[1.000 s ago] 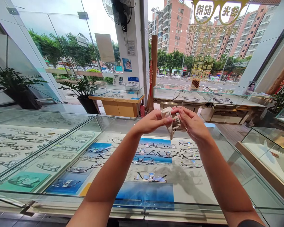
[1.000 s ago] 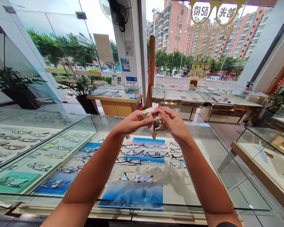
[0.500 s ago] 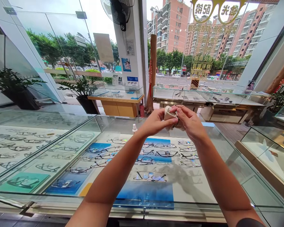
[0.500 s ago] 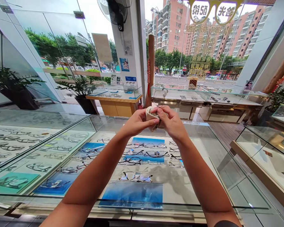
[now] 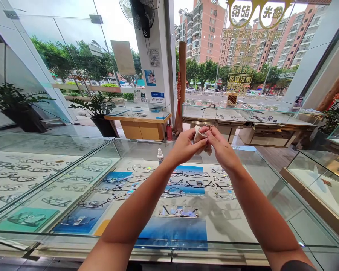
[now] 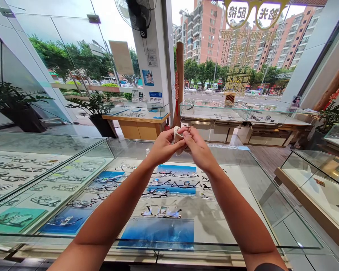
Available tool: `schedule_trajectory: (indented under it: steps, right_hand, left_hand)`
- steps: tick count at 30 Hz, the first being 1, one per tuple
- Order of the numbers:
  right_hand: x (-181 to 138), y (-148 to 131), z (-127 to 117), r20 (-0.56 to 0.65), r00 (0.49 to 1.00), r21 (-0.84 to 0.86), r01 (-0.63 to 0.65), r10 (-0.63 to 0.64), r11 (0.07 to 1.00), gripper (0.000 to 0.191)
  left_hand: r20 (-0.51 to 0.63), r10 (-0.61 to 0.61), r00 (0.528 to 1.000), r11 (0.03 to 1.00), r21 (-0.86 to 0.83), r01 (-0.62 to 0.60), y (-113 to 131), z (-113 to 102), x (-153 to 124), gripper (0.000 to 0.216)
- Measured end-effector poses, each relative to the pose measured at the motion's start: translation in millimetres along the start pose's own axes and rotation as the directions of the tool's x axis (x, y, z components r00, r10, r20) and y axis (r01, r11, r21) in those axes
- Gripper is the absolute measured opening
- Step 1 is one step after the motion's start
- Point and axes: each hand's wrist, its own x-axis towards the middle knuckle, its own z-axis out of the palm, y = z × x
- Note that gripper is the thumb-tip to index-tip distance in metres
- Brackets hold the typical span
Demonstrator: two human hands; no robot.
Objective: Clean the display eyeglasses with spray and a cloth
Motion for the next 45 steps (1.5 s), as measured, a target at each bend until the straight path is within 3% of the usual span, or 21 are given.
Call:
schedule_trajectory:
  steps: [6,13,19,23,30,37,42,45]
  right_hand:
    - [-0.7,-1.2,1.2,0.014,1.000,-0.004,-0.011,0.011,1.000,0.039]
    - [0.8,-1.0,-4.4,0.017,1.000,0.026,0.003,-0.003,1.000,0.034]
    - [2.8,-3.3,-12.1,0.000,0.996,0.116,-0.085,0.085,0.990,0.039]
    - [3.5,-3.1,-12.4,-0.010,0.998,0.091,-0.053,0.054,0.994,0.039]
    - [4.8,-2.2,-11.4,-0.033,0.998,-0.045,0.051,-0.053,0.998,0.034]
    - [5.8,-4.3,-18.5,-0.074,0.997,0.029,0.014,-0.012,0.999,0.033]
    - [7.3,-9.0,-31.0,-0.200,0.979,0.141,0.062,-0.033,0.988,0.025]
    - [4.8,-15.3,-37.8,-0.088,0.996,0.073,0.035,-0.029,0.997,0.026]
  left_hand:
    - [-0.038,-0.020,0.999,1.000,0.001,0.020,-0.7,3.4,-0.8,0.034]
    - [-0.118,-0.059,0.991,0.989,-0.140,0.042,-5.5,7.7,0.2,0.045]
    - [0.096,-0.034,0.995,0.964,-0.258,0.058,-10.1,-4.0,3.8,0.047]
    - [0.166,-0.062,0.984,0.954,-0.281,0.108,-7.6,-6.4,2.0,0.055]
    - [-0.008,-0.032,0.999,0.988,-0.150,0.030,-7.7,4.9,-0.3,0.047]
    - [-0.023,-0.094,0.995,0.950,-0.300,0.083,-13.9,6.4,5.5,0.058]
    - [-0.225,-0.293,0.929,0.858,-0.491,0.151,-23.1,-6.2,14.5,0.064]
    - [-0.290,-0.300,0.909,0.875,-0.463,0.141,-19.5,-18.5,15.1,0.060]
